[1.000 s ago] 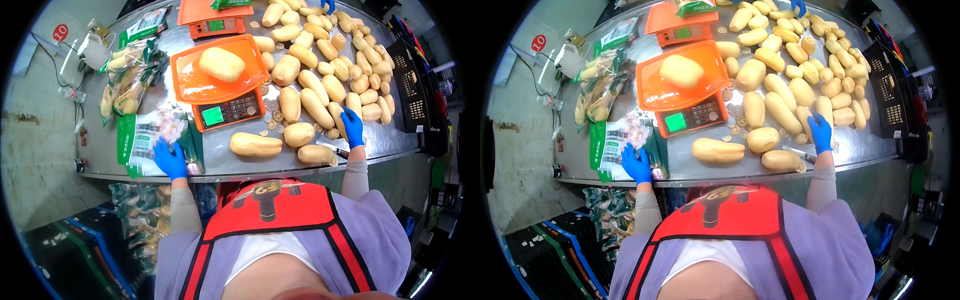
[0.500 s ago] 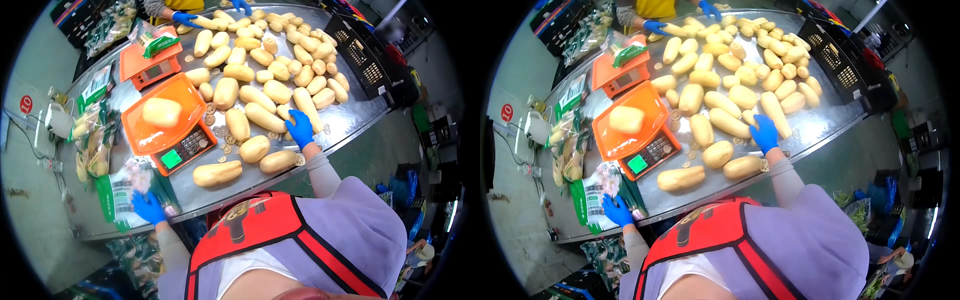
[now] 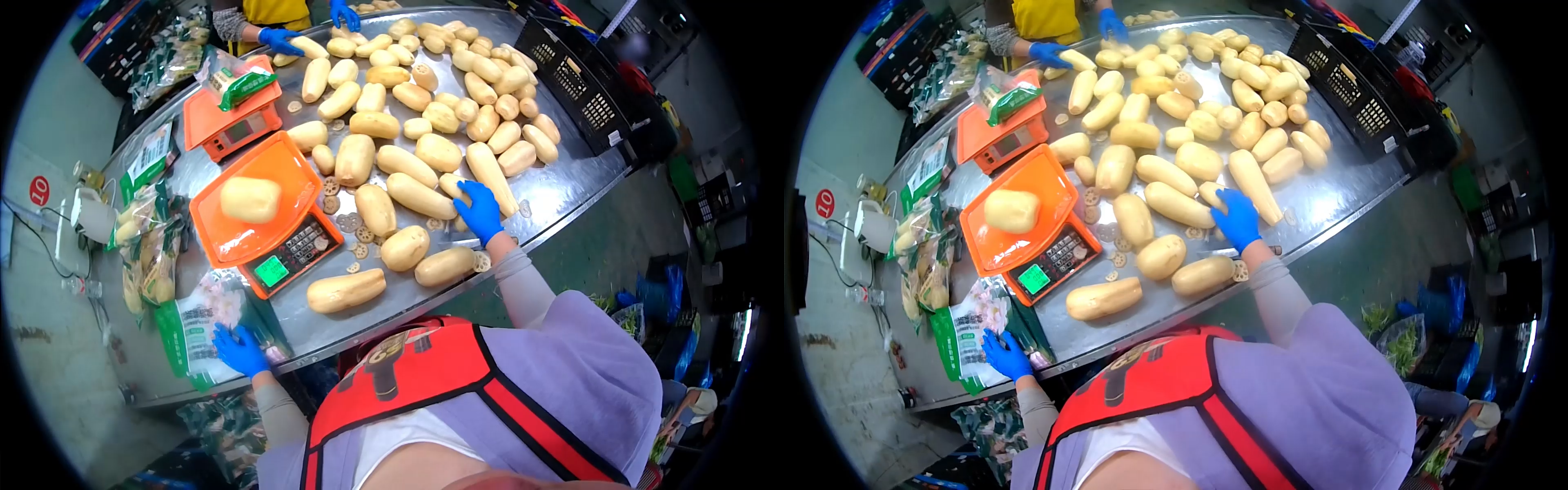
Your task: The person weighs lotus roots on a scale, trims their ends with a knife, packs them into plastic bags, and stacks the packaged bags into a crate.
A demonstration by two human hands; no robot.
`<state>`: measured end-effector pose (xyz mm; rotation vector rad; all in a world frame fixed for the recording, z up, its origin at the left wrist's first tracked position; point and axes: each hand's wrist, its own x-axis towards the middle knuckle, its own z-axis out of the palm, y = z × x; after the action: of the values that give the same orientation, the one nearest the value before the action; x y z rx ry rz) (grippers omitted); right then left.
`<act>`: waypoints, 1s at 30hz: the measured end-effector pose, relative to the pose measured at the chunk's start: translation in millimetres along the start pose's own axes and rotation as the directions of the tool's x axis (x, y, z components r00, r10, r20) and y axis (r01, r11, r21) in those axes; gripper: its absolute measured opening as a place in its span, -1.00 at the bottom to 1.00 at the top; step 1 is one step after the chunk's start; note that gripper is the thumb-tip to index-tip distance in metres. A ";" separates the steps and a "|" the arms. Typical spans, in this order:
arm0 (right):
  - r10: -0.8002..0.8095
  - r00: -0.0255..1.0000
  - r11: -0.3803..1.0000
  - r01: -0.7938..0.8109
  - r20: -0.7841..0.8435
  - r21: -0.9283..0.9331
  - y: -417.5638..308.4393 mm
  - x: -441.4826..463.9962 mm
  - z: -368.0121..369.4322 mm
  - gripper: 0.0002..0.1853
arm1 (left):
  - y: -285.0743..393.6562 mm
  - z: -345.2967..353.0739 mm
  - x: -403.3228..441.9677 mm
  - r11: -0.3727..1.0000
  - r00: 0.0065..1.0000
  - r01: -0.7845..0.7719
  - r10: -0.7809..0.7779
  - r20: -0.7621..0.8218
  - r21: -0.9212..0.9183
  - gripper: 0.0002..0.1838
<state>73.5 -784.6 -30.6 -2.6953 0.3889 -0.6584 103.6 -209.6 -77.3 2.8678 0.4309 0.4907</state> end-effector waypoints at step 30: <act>0.304 0.846 -0.128 -0.419 0.438 0.899 24.0 169.8 5.6 -0.50 | 10.2 -11.1 1.0 0.999 1.000 -0.020 0.020 -0.012 0.048 -0.45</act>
<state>217.1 -862.3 22.2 -1.0107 0.3830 -0.3440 103.2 -217.2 -64.2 2.9190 0.4218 0.5083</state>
